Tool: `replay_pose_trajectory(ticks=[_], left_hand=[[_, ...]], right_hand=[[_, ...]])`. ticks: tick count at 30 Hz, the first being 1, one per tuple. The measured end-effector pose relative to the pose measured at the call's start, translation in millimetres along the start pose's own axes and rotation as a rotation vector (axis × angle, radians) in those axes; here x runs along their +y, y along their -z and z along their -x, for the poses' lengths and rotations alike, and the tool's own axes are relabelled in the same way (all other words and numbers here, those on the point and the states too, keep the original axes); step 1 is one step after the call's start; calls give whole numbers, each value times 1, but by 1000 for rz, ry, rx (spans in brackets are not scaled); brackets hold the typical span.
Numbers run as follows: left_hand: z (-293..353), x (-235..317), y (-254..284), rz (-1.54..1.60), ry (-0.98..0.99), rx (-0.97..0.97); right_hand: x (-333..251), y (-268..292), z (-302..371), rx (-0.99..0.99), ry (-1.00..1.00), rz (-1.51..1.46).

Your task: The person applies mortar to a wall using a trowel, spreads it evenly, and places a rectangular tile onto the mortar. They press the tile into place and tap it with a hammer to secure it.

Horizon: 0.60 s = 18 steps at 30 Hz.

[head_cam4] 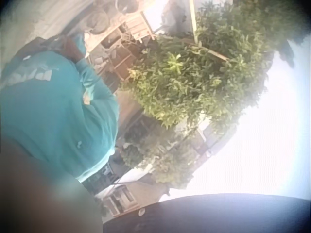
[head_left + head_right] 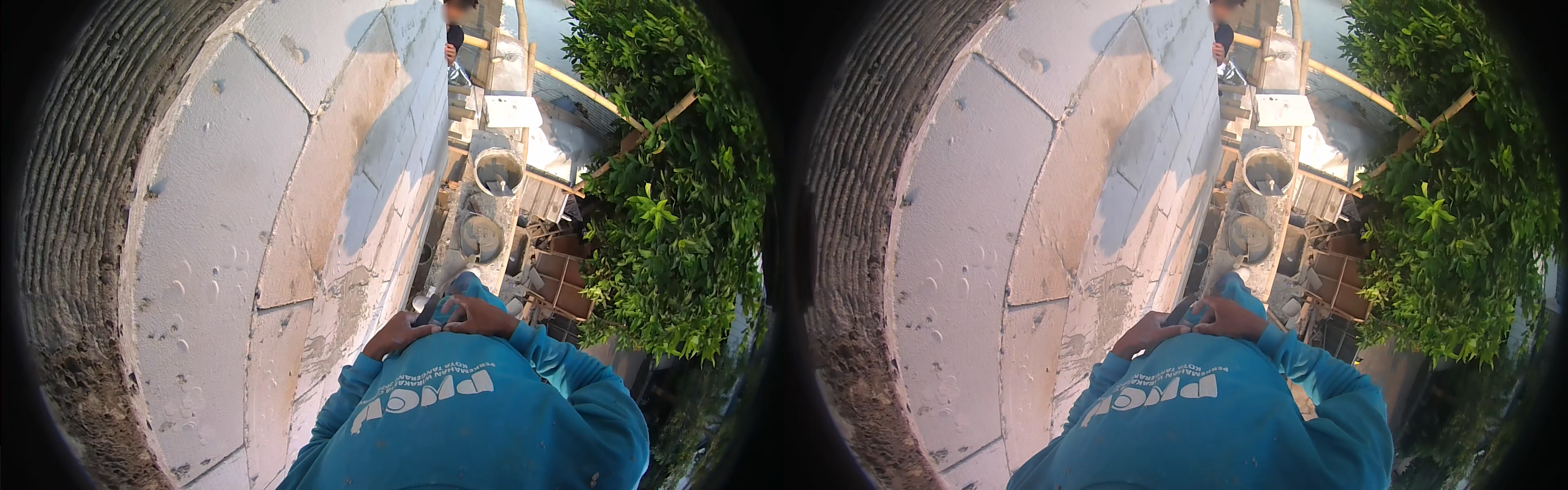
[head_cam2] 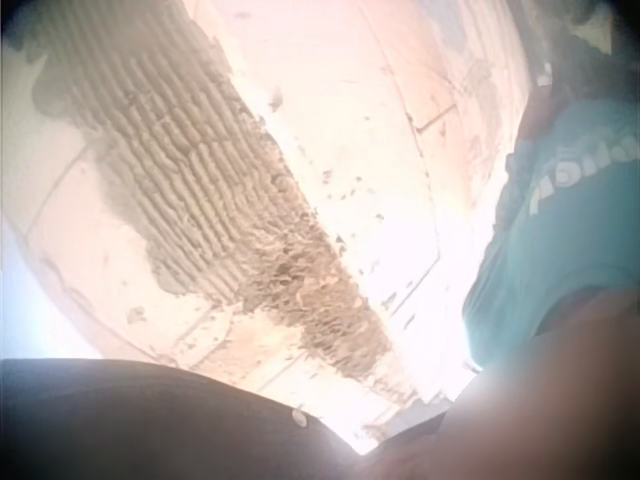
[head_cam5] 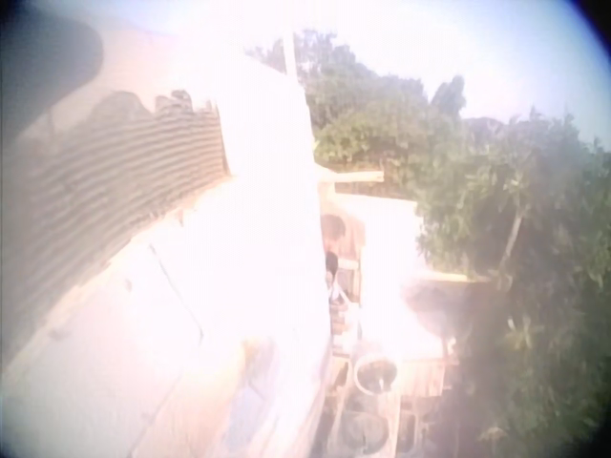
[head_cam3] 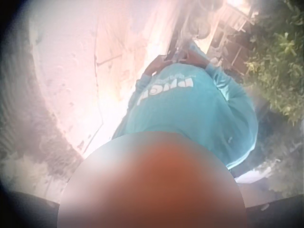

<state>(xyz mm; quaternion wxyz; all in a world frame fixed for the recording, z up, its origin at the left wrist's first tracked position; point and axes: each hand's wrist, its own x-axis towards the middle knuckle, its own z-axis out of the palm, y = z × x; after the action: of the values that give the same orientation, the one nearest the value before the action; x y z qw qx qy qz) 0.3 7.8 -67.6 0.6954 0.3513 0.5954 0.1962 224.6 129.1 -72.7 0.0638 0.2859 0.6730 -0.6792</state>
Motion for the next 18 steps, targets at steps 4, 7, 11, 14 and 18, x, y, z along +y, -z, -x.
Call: replay_pose_trajectory(ticks=[4, 7, 11, 14, 18], left_hand=[[8, 8, 4, -26, -94, 84], [23, 11, 13, -4, -108, 139], [19, 3, 22, -164, -108, 323], [34, -3, 25, -137, -163, 426], [52, 17, 33, -152, -260, 593]], right_hand=[[-3, 8, 5, -11, 103, -35], [-3, 18, 16, -55, 50, -52], [12, 25, 20, 35, 210, 171], [9, 17, 18, 7, 79, 161], [-4, 15, 18, 92, 160, 479]])
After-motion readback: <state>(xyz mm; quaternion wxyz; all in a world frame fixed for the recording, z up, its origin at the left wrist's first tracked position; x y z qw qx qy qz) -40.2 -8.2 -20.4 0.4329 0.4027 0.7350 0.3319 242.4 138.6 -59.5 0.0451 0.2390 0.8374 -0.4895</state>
